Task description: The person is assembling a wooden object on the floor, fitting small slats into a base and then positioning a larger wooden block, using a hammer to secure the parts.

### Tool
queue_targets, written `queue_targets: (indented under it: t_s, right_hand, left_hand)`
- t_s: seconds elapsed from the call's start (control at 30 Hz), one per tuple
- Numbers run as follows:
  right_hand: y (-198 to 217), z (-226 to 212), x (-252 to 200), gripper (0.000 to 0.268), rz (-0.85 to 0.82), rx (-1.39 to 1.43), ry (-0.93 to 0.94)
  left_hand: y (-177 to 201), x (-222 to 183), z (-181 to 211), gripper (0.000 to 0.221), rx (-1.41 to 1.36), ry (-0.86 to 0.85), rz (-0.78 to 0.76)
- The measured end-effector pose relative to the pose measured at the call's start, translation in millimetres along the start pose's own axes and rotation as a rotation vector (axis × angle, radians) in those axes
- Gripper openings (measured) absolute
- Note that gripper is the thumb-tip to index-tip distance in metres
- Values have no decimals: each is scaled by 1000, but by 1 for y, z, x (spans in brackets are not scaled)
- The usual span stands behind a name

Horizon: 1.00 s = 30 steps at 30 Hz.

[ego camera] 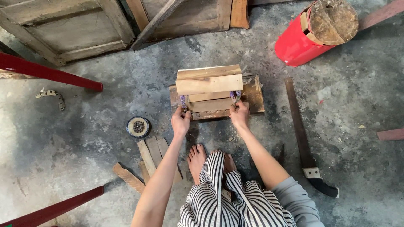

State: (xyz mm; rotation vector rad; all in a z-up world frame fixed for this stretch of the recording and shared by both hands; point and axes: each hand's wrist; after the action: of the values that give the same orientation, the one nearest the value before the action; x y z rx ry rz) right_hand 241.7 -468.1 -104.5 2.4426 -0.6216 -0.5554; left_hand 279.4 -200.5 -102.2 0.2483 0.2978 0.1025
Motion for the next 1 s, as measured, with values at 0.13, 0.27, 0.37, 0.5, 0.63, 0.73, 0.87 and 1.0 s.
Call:
queue_targets:
  t_s: [0.13, 0.27, 0.37, 0.5, 0.63, 0.73, 0.87, 1.0]
  right_hand:
    - [-8, 4, 3, 30, 52, 66, 24]
    - [-13, 8, 9, 23, 83, 140, 50]
    - [-9, 2, 10, 21, 56, 213, 14]
    - [3, -13, 4, 21, 5, 204, -43]
    - [2, -8, 5, 19, 16, 224, -1]
    - [-1, -2, 9, 22, 24, 263, 22]
    - [0, -3, 8, 21, 17, 282, -13]
    - [-7, 5, 14, 21, 27, 305, -5]
  left_hand:
    - [-1, -2, 0, 44, -53, 26, 13]
    - [-3, -15, 20, 44, -135, 47, 26]
    - [-5, -19, 21, 42, -169, 26, 61]
    - [-7, -20, 20, 40, -183, 1, 93]
    - [-9, -17, 16, 40, -208, 1, 96]
    - [-8, -17, 18, 39, -219, -5, 98]
    - [-6, -18, 23, 43, -269, 35, 72]
    - [-8, -18, 23, 44, -263, 35, 74]
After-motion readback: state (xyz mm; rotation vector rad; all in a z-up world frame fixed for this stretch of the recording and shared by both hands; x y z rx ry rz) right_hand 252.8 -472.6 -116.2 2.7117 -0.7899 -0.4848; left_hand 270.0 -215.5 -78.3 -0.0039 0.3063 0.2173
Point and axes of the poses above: each hand's wrist, its own x-axis towards the middle knuckle, its own y-axis out of the back of the hand, z = x × y, and after that the axes turned 12 degrees about -x, right-handed
